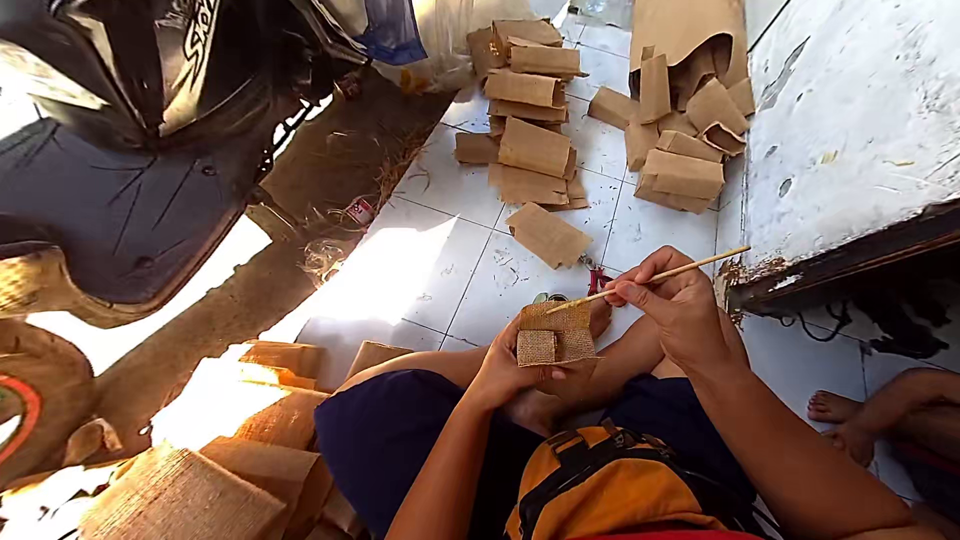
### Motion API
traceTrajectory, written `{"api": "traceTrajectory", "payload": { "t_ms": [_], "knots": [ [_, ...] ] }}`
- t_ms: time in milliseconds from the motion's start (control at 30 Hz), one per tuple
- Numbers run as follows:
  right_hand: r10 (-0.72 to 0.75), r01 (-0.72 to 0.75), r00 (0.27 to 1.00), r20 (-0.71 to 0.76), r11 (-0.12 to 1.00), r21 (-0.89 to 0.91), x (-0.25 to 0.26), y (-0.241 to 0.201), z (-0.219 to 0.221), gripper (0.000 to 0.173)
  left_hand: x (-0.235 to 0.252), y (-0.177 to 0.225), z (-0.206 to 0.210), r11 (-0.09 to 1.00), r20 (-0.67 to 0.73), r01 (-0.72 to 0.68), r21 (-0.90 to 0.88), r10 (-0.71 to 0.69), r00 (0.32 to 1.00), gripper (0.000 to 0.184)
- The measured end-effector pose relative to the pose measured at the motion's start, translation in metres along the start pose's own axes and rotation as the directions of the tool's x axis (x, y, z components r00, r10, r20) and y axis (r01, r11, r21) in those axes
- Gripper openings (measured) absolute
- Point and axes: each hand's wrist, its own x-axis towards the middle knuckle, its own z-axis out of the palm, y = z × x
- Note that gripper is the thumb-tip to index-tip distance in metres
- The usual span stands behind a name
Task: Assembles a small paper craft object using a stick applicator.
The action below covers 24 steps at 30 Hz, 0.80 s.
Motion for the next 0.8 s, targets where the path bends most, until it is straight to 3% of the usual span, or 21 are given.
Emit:
{"api": "traceTrajectory", "payload": {
  "t_ms": [100,233,333,400,467,500,567,633,700,800],
  "knots": [
    [-0.04,0.04,0.997,-0.073,0.999,0.001,0.008,-0.003,-0.006,0.021,0.001,0.0,0.0,1.0,-0.006,0.0,-0.007,0.0,1.0,0.079],
    [-0.015,0.018,0.999,0.047,0.998,-0.059,0.009,-0.002,-0.01,0.022,0.001,-0.001,-0.001,0.999,-0.007,0.029,-0.027,-0.029,1.0,0.083],
    [-0.107,0.102,0.989,-0.098,0.993,-0.061,0.014,-0.004,-0.017,0.023,0.003,0.0,-0.001,0.999,-0.037,0.046,-0.03,-0.047,0.998,0.082],
    [-0.185,0.172,0.972,-0.146,0.98,-0.098,0.014,-0.005,-0.02,0.021,0.003,0.0,0.001,0.998,-0.126,0.062,-0.013,-0.063,0.99,0.081],
    [-0.278,0.249,0.957,-0.086,0.935,-0.252,0.009,0.0,-0.02,0.014,0.004,0.0,0.004,0.999,-0.279,0.041,0.015,-0.035,0.96,0.078],
    [-0.291,0.262,0.956,-0.03,0.896,-0.358,0.003,0.003,-0.018,0.018,0.006,-0.001,0.007,0.999,-0.371,0.025,0.024,-0.014,0.928,0.078],
    [-0.235,0.248,0.967,0.096,0.793,-0.556,-0.014,0.015,-0.008,0.024,0.011,-0.003,0.012,1.0,-0.539,0.001,0.026,0.013,0.842,0.081],
    [-0.131,0.234,0.97,0.203,0.714,-0.66,-0.032,0.032,0.009,0.028,0.014,-0.005,0.018,1.0,-0.617,-0.015,0.019,0.024,0.786,0.086],
    [-0.077,0.225,0.967,0.241,0.697,-0.68,-0.04,0.044,0.021,0.033,0.014,-0.009,0.023,0.998,-0.573,-0.021,0.059,0.051,0.818,0.093],
    [-0.003,0.122,0.981,0.195,0.789,-0.602,-0.034,0.043,0.022,0.062,0.006,-0.023,0.031,0.965,-0.321,-0.131,0.229,0.202,0.925,0.103]
  ]
}}
